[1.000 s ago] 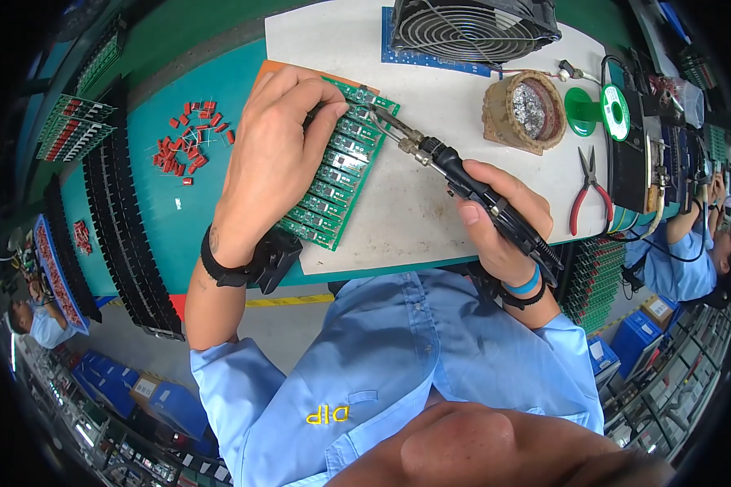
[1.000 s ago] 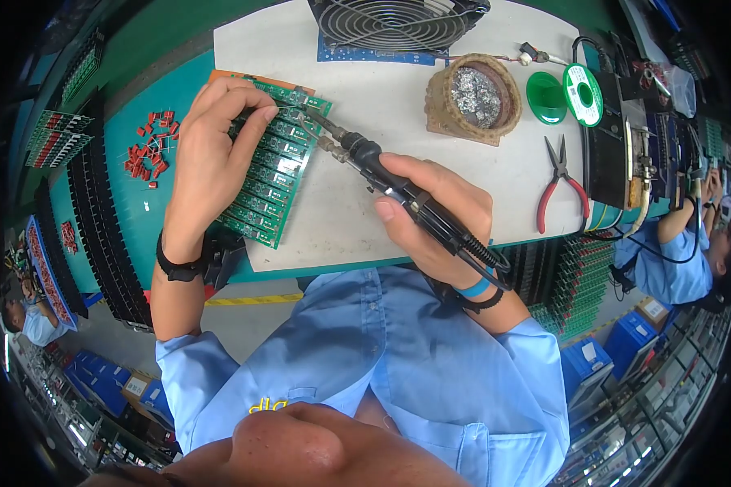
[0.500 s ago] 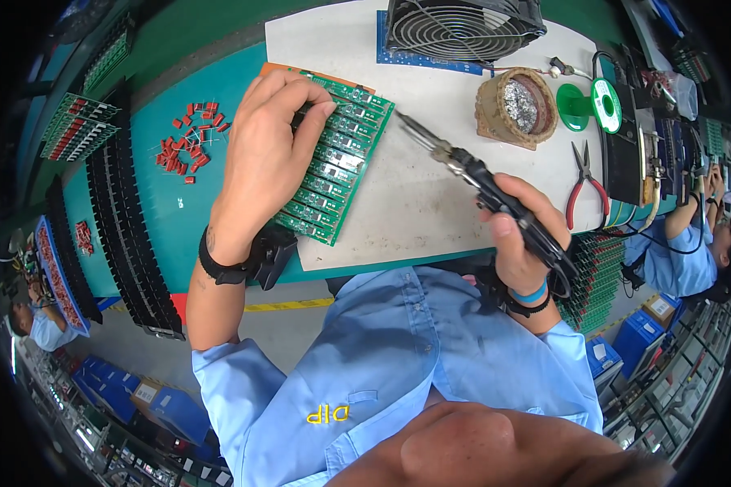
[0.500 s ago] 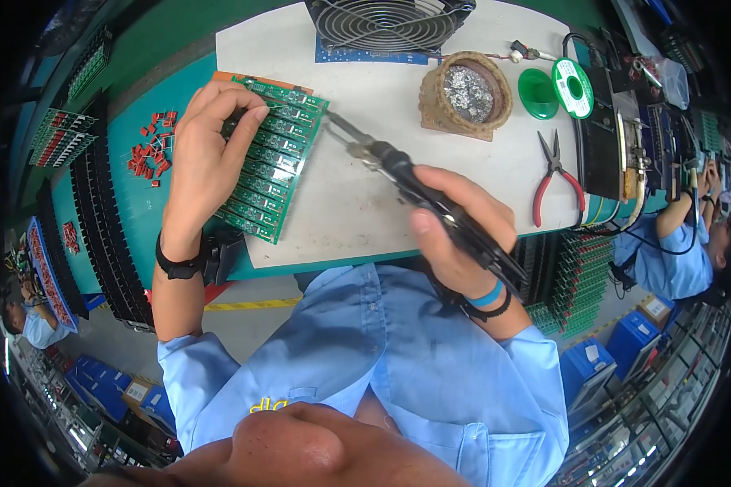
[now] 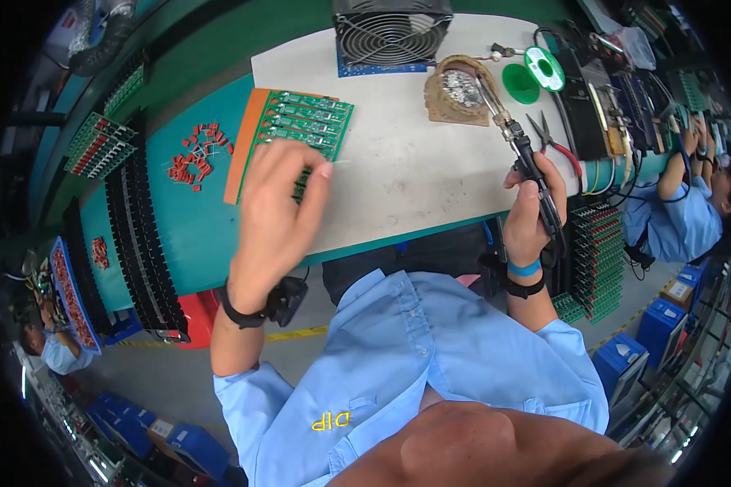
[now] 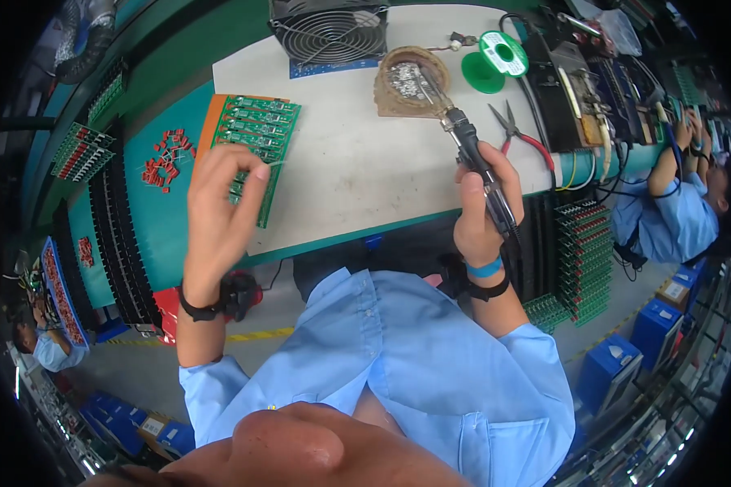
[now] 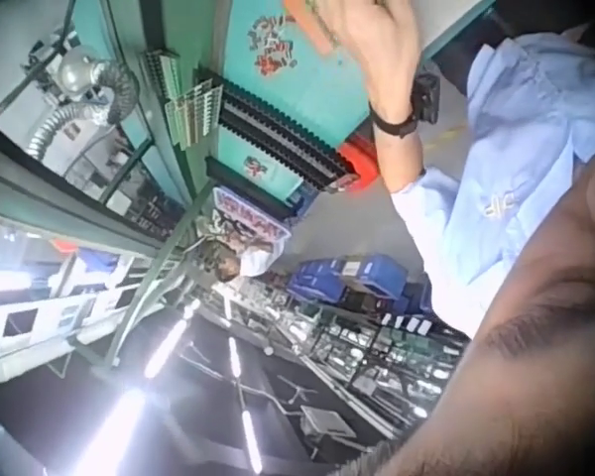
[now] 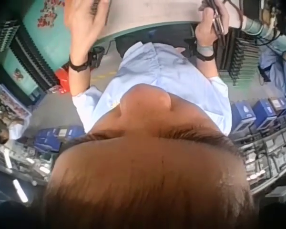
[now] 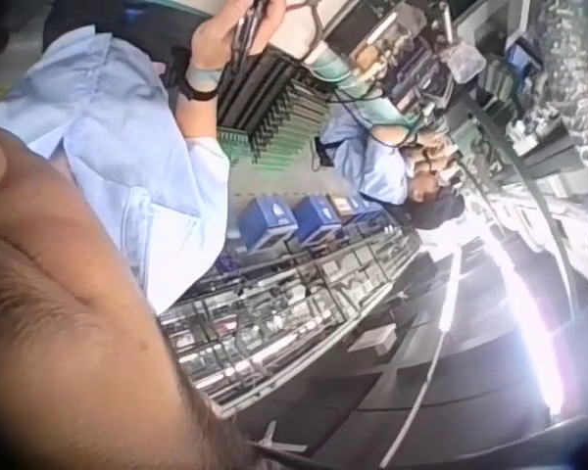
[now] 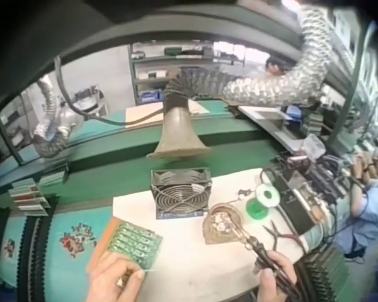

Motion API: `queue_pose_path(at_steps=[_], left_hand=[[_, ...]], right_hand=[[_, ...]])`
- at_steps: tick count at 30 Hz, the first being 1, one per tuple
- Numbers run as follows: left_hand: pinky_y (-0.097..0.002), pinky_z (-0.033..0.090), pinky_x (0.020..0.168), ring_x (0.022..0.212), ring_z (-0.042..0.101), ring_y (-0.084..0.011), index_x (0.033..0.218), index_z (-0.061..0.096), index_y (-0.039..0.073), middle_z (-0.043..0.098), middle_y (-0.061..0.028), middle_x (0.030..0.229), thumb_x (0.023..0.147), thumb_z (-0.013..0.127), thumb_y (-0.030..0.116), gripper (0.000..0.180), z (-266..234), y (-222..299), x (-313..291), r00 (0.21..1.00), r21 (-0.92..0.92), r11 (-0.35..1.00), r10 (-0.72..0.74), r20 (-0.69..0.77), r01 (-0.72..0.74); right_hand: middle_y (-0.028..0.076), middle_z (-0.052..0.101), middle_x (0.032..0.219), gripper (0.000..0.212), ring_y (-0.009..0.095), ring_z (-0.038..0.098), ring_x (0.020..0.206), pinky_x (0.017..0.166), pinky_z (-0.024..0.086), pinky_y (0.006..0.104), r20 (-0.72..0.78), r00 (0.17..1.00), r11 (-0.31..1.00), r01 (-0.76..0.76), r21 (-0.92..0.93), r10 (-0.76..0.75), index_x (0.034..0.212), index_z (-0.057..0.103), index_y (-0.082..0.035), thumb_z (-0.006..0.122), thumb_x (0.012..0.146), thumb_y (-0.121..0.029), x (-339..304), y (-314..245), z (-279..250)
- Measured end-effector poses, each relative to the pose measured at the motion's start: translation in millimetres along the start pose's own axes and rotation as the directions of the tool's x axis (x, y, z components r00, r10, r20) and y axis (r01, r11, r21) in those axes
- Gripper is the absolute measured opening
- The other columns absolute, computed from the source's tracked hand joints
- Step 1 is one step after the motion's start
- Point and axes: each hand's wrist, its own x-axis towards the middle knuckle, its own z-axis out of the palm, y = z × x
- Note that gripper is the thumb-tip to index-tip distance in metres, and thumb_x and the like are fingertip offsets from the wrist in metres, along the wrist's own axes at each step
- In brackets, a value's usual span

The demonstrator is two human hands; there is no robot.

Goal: The person solders components onto a circuit board using a soldering iron and wire, then briefly presses a metal plate against the board. After setting the plate aside, they continue soldering more points on the board before placing it onto a rack.

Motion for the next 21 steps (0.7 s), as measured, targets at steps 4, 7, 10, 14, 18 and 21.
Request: queue_pose_path(at_steps=[4,7,10,14,18,21], left_hand=[[-0.0411,0.047,0.078,0.085,0.059,-0.0322,0.088,0.065,0.001,0.064,-0.0122,0.090,0.087,0.071,0.004,0.007,34,27,12,0.994,-0.027,0.994,0.111,0.017,-0.110],[-0.0430,0.047,0.078,0.087,0.059,-0.0328,0.087,0.066,0.002,0.064,-0.0125,0.092,0.087,0.070,0.006,0.006,65,48,44,0.979,-0.067,0.977,0.203,0.030,-0.201],[-0.0449,0.046,0.080,0.091,0.059,-0.0326,0.088,0.068,0.002,0.065,-0.0119,0.092,0.088,0.070,0.010,0.007,87,56,77,0.971,0.033,0.970,0.240,-0.023,-0.239],[-0.0457,0.046,0.082,0.098,0.059,-0.0324,0.095,0.070,0.002,0.066,-0.0110,0.097,0.089,0.069,0.013,0.012,109,38,91,0.980,0.166,0.966,0.201,0.000,-0.198],[-0.0462,0.046,0.084,0.101,0.057,-0.0327,0.109,0.069,0.001,0.064,-0.0116,0.105,0.089,0.070,0.014,0.024,76,49,39,0.983,0.164,0.969,0.180,0.030,-0.183],[-0.0466,0.045,0.091,0.109,0.056,-0.0357,0.124,0.063,0.000,0.061,-0.0157,0.117,0.090,0.071,0.017,0.039,45,59,-9,0.991,0.096,0.992,0.073,0.115,-0.084]], right_hand=[[0.015,0.066,0.100,0.041,0.018,0.062,0.087,0.080,0.051,0.0327,-0.032,0.999,0.999,0.007,0.033,-0.006,0.136,0.051,0.008,0.055,0.103,-0.016,-6,-4,-7],[0.014,0.066,0.099,0.040,0.017,0.061,0.086,0.079,0.050,0.0320,-0.060,0.998,0.998,0.010,0.058,-0.006,0.136,0.051,0.008,0.055,0.103,-0.016,-14,-11,-14],[0.014,0.066,0.100,0.040,0.017,0.062,0.087,0.080,0.051,0.0316,-0.079,0.997,0.998,0.008,0.068,-0.003,0.136,0.051,0.008,0.055,0.103,-0.015,-19,-20,-21],[0.013,0.068,0.103,0.040,0.016,0.064,0.091,0.083,0.052,0.0316,-0.067,0.998,0.999,-0.017,0.047,0.020,0.136,0.052,0.006,0.059,0.103,-0.016,-15,-24,-28],[0.013,0.070,0.107,0.041,0.017,0.066,0.097,0.088,0.053,0.0324,0.028,0.999,1.000,-0.016,0.012,0.016,0.136,0.053,0.003,0.065,0.101,-0.016,2,-19,-26],[0.012,0.071,0.109,0.043,0.019,0.068,0.101,0.091,0.053,0.0333,0.158,0.986,0.998,0.061,-0.006,-0.059,0.135,0.054,-0.001,0.070,0.098,-0.014,32,-18,-6]])
